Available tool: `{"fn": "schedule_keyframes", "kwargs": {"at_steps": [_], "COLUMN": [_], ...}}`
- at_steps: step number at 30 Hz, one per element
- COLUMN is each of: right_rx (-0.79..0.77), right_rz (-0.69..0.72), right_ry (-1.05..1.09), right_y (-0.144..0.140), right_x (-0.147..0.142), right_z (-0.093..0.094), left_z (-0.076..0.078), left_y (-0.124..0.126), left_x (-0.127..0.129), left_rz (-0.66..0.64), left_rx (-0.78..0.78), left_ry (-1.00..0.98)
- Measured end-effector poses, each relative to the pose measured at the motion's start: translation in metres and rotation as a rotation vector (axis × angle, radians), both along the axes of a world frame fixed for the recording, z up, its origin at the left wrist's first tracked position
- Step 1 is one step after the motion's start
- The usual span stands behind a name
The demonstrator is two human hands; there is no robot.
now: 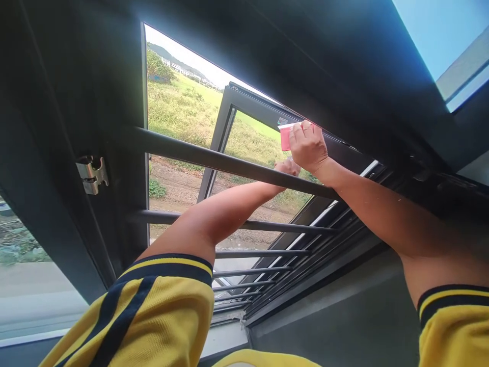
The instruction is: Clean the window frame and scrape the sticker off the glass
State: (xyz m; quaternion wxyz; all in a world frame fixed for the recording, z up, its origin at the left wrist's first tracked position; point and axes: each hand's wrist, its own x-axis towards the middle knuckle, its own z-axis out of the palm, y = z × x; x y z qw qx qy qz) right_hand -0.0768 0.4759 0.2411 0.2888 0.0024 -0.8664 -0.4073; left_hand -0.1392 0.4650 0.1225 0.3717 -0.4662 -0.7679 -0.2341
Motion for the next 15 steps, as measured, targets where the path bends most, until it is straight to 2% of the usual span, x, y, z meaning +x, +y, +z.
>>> {"fn": "schedule_keyframes", "kwargs": {"at_steps": [5,8,15], "right_rx": [0.091,0.076,0.005], "right_rz": [0.059,0.078,0.015], "right_ry": [-0.002,0.026,0.01], "right_y": [0.006,0.01,0.01], "right_x": [-0.007,-0.013,-0.022], "right_z": [-0.009,-0.01,-0.017], "left_z": [-0.003,-0.004,0.003], "left_y": [0.008,0.011,0.008], "left_x": [-0.004,-0.009,-0.017], "left_rz": [0.012,-0.009,-0.085], "left_rx": [-0.024,-0.054,-0.068], "left_ry": [-0.02,0.006,0.104]}}
